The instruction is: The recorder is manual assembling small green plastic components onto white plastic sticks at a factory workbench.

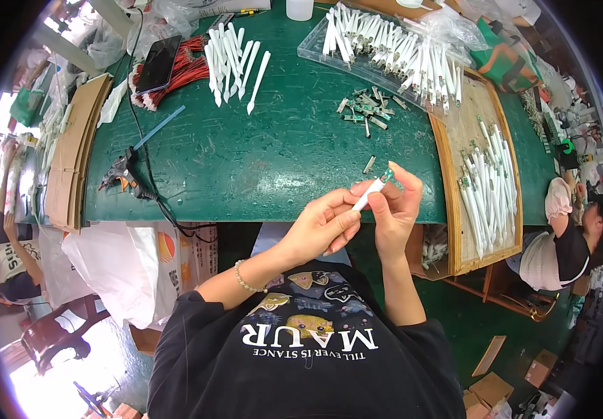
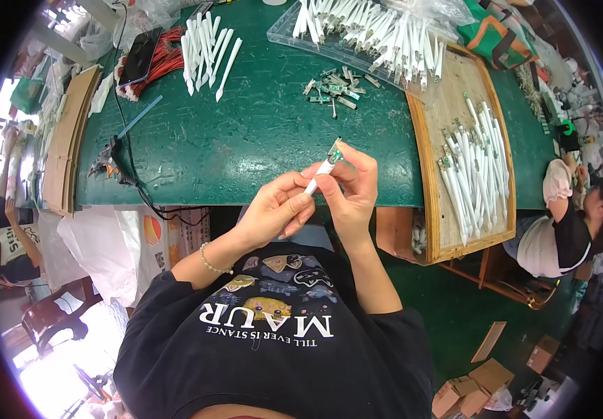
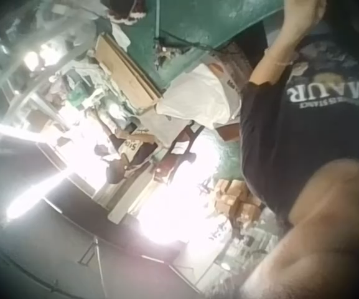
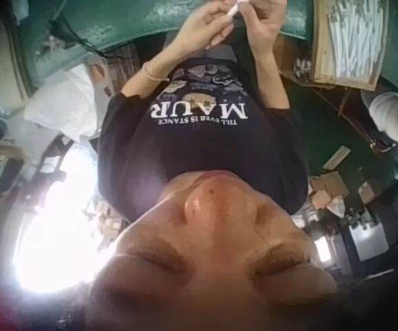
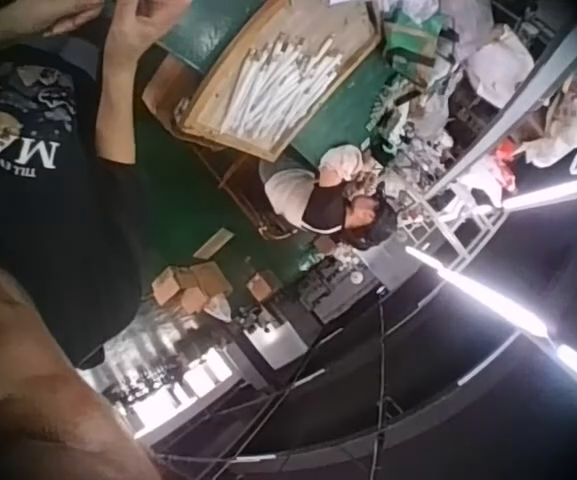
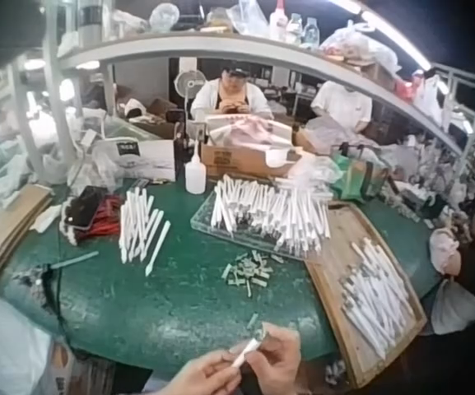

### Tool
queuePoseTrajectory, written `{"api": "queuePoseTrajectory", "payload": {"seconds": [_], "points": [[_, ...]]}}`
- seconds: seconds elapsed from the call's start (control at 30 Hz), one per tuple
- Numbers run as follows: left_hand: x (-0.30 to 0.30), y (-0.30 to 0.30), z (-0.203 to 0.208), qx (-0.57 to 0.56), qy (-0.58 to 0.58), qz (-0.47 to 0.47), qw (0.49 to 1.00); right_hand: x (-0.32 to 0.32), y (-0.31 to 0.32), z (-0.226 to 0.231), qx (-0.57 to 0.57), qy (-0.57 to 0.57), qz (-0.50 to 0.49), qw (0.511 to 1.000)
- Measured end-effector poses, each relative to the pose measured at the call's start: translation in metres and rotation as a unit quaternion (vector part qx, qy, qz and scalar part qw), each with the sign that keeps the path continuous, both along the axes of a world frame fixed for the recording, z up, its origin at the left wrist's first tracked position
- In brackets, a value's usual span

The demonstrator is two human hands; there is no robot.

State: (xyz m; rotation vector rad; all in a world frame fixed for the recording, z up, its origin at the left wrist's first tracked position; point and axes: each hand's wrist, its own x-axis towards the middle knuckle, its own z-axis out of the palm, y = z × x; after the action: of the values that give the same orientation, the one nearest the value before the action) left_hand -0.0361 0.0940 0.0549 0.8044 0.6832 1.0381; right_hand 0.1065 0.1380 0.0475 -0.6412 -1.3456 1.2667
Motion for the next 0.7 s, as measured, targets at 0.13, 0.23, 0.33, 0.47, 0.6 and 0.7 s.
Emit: {"api": "queuePoseTrajectory", "payload": {"seconds": [0.13,0.23,0.33,0.47,0.6,0.7], "points": [[0.005,-0.003,-0.003,-0.005,-0.018,0.026,0.999,-0.002,0.001,-0.002,-0.005,0.015,0.013,1.000],[0.009,-0.004,-0.002,0.004,-0.025,0.035,0.999,-0.001,-0.001,0.002,-0.022,0.025,0.017,0.999],[0.014,-0.007,-0.004,-0.003,-0.024,0.053,0.998,0.001,-0.002,0.004,-0.043,0.017,0.020,0.999],[0.020,-0.010,-0.004,-0.012,-0.024,0.058,0.998,0.003,-0.003,0.004,-0.083,0.013,0.023,0.996],[0.028,-0.012,-0.004,-0.021,-0.057,0.058,0.996,0.007,-0.002,0.004,-0.078,0.006,0.014,0.997],[0.034,-0.009,-0.006,0.022,-0.071,0.036,0.997,0.014,-0.002,0.011,-0.116,0.027,0.022,0.993]]}}
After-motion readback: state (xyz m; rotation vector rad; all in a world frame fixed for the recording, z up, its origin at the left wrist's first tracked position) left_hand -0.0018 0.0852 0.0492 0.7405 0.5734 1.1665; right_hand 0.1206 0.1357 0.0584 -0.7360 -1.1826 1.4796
